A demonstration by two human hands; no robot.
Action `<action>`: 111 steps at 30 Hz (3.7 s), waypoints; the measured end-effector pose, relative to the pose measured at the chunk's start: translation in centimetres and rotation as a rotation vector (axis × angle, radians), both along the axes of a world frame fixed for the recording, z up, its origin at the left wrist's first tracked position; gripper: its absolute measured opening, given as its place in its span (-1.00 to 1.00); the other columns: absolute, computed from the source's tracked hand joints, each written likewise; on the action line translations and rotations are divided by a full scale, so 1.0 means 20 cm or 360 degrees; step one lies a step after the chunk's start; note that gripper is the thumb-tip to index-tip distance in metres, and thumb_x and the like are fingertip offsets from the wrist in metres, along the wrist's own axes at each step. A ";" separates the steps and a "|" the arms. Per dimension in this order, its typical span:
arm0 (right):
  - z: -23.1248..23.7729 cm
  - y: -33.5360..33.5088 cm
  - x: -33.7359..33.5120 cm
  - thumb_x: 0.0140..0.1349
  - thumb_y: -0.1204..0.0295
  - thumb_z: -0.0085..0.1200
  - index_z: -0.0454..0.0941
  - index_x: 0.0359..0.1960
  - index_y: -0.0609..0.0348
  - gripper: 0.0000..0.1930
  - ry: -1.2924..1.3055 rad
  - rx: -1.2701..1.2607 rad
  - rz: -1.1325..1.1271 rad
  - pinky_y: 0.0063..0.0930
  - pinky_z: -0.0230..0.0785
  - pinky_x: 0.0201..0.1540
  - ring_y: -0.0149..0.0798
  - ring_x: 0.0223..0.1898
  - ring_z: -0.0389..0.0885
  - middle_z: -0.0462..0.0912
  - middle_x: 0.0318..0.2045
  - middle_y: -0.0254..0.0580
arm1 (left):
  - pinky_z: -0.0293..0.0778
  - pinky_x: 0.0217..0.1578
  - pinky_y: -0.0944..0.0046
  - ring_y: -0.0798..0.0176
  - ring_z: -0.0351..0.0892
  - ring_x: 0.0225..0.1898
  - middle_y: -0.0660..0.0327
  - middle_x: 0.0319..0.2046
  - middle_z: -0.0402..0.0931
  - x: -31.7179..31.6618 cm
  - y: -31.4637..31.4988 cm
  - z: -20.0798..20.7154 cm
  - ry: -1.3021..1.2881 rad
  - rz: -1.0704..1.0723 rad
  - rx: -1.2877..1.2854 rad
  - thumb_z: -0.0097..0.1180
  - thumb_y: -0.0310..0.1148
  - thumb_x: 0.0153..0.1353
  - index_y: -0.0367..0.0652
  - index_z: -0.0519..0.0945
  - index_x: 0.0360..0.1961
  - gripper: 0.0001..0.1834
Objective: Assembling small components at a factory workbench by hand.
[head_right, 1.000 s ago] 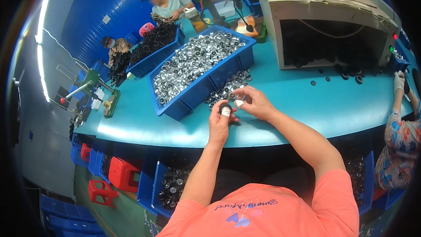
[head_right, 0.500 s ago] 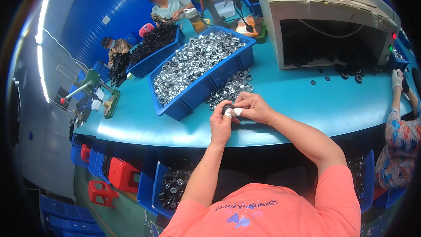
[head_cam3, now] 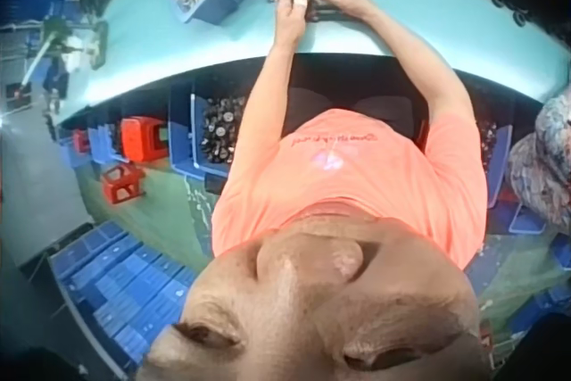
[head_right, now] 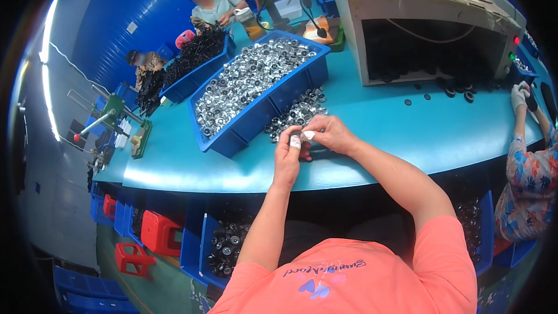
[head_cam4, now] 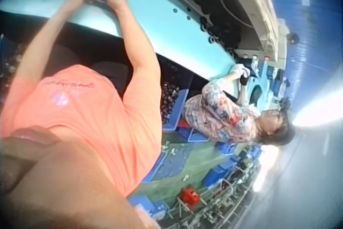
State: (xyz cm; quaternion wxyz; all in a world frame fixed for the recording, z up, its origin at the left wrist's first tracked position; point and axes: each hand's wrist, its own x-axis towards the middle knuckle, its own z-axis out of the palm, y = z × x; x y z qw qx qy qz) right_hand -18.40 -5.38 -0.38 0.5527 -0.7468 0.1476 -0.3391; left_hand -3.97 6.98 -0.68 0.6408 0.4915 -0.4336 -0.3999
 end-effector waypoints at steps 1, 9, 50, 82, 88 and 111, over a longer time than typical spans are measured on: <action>0.00 -0.01 0.00 0.27 0.34 0.32 0.81 -0.20 0.12 -0.83 0.0012 0.0026 0.0006 -0.39 0.46 -0.07 -0.32 -0.17 0.61 0.67 -0.29 -0.24 | 0.58 -0.34 0.39 0.47 0.52 -0.31 0.27 -0.22 0.55 0.00 0.00 0.01 0.0029 -0.0030 0.0014 -0.05 -0.37 0.53 -0.11 0.46 0.21 -0.71; 0.06 0.02 -0.03 0.34 0.24 0.24 0.77 -0.25 0.22 -0.73 0.0126 0.0207 0.0078 -0.52 0.39 -0.48 -0.46 -0.47 0.56 0.59 -0.40 -0.31 | 0.52 -0.47 0.44 0.51 0.46 -0.47 0.31 -0.34 0.53 -0.01 0.00 0.00 -0.0040 0.0089 0.0016 0.02 -0.36 0.51 -0.07 0.50 0.15 -0.75; 0.07 0.04 0.01 0.16 0.44 0.34 0.63 -0.27 0.15 -0.84 0.0217 0.0733 -0.0017 -0.60 0.42 -0.46 -0.49 -0.44 0.60 0.68 -0.40 -0.34 | 0.62 -0.11 0.19 0.11 0.76 -0.15 0.00 -0.20 0.72 -0.11 -0.01 0.05 -0.1075 0.0327 0.0090 0.18 -0.58 0.25 -0.25 0.40 0.32 -0.42; 0.05 0.01 -0.01 0.27 0.40 0.25 0.69 0.01 0.18 -0.71 0.0207 0.0739 0.0210 -0.57 0.50 -0.34 -0.45 -0.28 0.68 0.74 -0.24 -0.32 | 0.50 -0.34 0.45 0.47 0.55 -0.27 0.21 -0.14 0.58 -0.05 0.03 0.06 -0.0133 0.0014 0.0025 0.10 -0.46 0.42 -0.16 0.41 0.24 -0.61; 0.01 -0.01 -0.03 0.31 0.44 0.22 0.67 -0.01 0.20 -0.76 0.0074 0.0893 0.0373 -0.55 0.51 -0.23 -0.44 -0.25 0.68 0.74 -0.22 -0.30 | 0.38 -0.54 0.51 0.54 0.45 -0.45 0.26 -0.31 0.56 -0.03 0.02 0.01 0.0001 0.0050 -0.0028 0.05 -0.49 0.42 -0.11 0.43 0.10 -0.73; 0.14 -0.03 -0.07 0.30 0.36 0.22 0.62 0.11 0.18 -0.64 0.0014 0.0753 0.0189 -0.59 0.46 -0.34 -0.48 -0.23 0.61 0.68 -0.09 -0.27 | 0.50 -0.22 0.43 0.48 0.52 -0.23 0.37 -0.22 0.51 -0.04 0.03 0.07 -0.0070 0.0085 0.0214 0.31 -0.54 0.21 -0.09 0.46 0.17 -0.50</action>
